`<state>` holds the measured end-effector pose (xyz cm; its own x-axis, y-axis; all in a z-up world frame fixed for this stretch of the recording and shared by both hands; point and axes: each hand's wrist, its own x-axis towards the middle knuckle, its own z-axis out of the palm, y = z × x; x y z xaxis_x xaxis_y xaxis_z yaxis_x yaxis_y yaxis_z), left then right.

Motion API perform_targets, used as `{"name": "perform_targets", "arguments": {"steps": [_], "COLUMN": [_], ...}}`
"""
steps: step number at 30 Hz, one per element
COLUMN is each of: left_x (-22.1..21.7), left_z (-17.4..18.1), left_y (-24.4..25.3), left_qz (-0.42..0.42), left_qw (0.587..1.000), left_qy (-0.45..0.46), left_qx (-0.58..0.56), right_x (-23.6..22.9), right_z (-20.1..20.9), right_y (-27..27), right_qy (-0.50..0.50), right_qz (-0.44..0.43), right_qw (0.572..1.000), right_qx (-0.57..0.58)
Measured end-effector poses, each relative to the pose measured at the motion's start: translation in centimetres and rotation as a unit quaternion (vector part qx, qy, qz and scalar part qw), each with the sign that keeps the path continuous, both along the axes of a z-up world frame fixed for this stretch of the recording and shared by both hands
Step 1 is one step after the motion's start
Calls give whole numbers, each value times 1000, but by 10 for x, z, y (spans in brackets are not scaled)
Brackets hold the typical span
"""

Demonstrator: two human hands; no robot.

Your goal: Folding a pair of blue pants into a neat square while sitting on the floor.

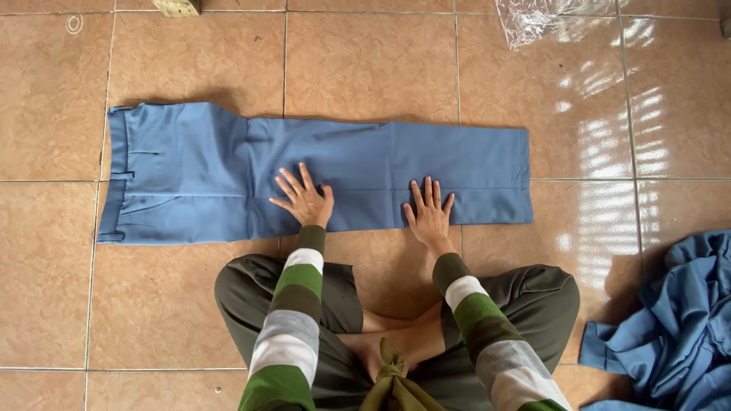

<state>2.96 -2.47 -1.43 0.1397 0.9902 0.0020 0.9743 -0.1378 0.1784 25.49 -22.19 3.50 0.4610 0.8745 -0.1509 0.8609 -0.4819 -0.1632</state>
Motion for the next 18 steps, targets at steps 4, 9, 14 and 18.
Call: {"name": "perform_targets", "arguments": {"steps": [4,9,14,18], "left_x": [37,45,47,47], "left_z": [-8,-5,-1,-2], "left_y": [-44,-59,-57,-56], "left_qz": [-82,-78,-62,-47], "left_qw": [994,994,995,994], "left_qy": [-25,-24,-25,-51], "left_qx": [75,71,80,83], "right_x": [-5,-28,-48,-3], "right_z": [2,-1,-14,-10], "right_y": [12,59,82,68], "right_qy": [0,-25,-8,-53], "right_qz": [-21,-33,103,76], "right_qw": [1000,992,987,987], "right_qx": [12,116,120,129]}}
